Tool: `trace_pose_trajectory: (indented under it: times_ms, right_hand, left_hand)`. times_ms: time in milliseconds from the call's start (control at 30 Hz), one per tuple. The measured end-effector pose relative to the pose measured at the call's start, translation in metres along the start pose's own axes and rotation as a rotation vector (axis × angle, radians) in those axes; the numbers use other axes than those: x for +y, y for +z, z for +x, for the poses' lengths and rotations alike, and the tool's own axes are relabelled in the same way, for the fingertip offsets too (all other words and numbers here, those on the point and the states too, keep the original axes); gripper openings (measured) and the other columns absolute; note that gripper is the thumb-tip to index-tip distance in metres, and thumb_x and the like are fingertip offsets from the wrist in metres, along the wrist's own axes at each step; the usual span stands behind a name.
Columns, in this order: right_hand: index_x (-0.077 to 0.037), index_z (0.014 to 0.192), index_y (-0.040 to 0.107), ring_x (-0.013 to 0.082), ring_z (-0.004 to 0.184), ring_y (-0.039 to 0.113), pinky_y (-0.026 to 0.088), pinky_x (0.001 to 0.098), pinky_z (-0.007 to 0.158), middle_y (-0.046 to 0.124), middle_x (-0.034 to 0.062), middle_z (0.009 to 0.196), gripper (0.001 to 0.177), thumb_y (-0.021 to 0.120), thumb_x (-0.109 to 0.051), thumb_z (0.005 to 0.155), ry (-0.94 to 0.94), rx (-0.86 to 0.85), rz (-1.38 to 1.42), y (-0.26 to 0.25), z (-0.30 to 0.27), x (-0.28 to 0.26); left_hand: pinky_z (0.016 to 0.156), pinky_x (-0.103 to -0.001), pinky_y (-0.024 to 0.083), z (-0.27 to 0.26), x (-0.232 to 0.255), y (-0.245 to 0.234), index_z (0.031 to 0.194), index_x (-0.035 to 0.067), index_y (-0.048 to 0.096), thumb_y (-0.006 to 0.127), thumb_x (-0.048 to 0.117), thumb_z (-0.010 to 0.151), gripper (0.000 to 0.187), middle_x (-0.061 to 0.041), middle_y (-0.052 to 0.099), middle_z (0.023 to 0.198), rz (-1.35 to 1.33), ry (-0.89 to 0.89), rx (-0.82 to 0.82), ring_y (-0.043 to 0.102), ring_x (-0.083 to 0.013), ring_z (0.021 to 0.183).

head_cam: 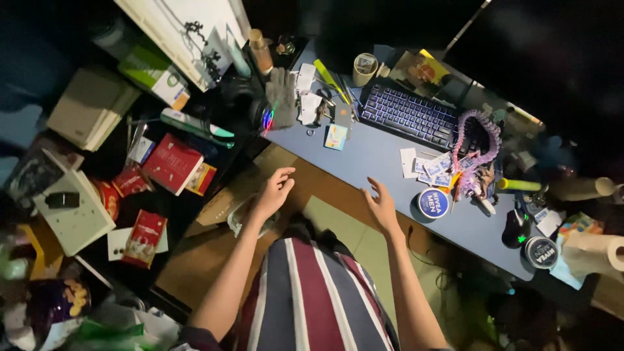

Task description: The person retrieves a small stack of cards from a cluttered side table and moves them to a desk. They then repeatedly shuffle, sort, and arrange the cards into smaller piles on the desk surface. The person also briefly handles a plastic bag and a red box before returning to the cards.

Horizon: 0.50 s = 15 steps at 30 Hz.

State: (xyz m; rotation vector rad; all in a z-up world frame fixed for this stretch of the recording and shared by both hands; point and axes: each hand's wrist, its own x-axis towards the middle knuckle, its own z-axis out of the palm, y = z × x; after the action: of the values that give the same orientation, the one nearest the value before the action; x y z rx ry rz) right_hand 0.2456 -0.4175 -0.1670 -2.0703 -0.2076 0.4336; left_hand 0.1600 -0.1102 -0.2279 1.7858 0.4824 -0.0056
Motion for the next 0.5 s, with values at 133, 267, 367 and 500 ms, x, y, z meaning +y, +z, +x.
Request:
trace_pose_trajectory:
  times_ms: [133, 267, 367, 500]
  right_hand:
    - [-0.009, 0.144, 0.055, 0.0448, 0.129, 0.055, 0.046, 0.0579, 0.109, 0.058, 0.0235, 0.14, 0.05, 0.064, -0.031, 0.101, 0.119, 0.032, -0.028, -0.006, 0.0, 0.033]
    - [-0.01, 0.147, 0.052, 0.0394, 0.136, 0.052, 0.041, 0.0543, 0.114, 0.054, 0.0197, 0.145, 0.055, 0.062, -0.039, 0.101, 0.219, 0.024, -0.067, -0.016, 0.009, 0.053]
    - [-0.01, 0.147, 0.052, 0.0405, 0.137, 0.05, 0.038, 0.0561, 0.116, 0.053, 0.0221, 0.146, 0.057, 0.062, -0.04, 0.1, 0.301, 0.057, -0.06, -0.02, 0.015, 0.042]
    - [-0.011, 0.148, 0.051, 0.0381, 0.138, 0.05, 0.039, 0.0547, 0.115, 0.052, 0.0193, 0.148, 0.057, 0.062, -0.039, 0.099, 0.373, 0.079, -0.041, -0.018, 0.03, 0.03]
  left_hand:
    - [0.106, -0.053, 0.047, 0.035, -0.009, 0.007, 0.136, 0.017, 0.061, 0.063, 0.02, 0.095, 0.041, -0.019, 0.062, 0.138, 0.082, -0.135, -0.057, 0.059, -0.0417, 0.127]
    - [0.104, -0.052, 0.05, 0.076, -0.005, 0.023, 0.136, 0.016, 0.059, 0.064, 0.019, 0.09, 0.046, -0.023, 0.06, 0.138, 0.05, -0.222, -0.037, 0.062, -0.0401, 0.124]
    - [0.105, -0.053, 0.049, 0.126, -0.034, 0.038, 0.139, 0.015, 0.055, 0.062, 0.019, 0.091, 0.049, -0.025, 0.055, 0.143, 0.06, -0.223, -0.083, 0.059, -0.0424, 0.126]
    - [0.102, -0.055, 0.05, 0.203, -0.055, 0.039, 0.132, 0.004, 0.059, 0.066, 0.015, 0.087, 0.047, -0.032, 0.061, 0.128, 0.213, -0.086, -0.058, 0.061, -0.0494, 0.119]
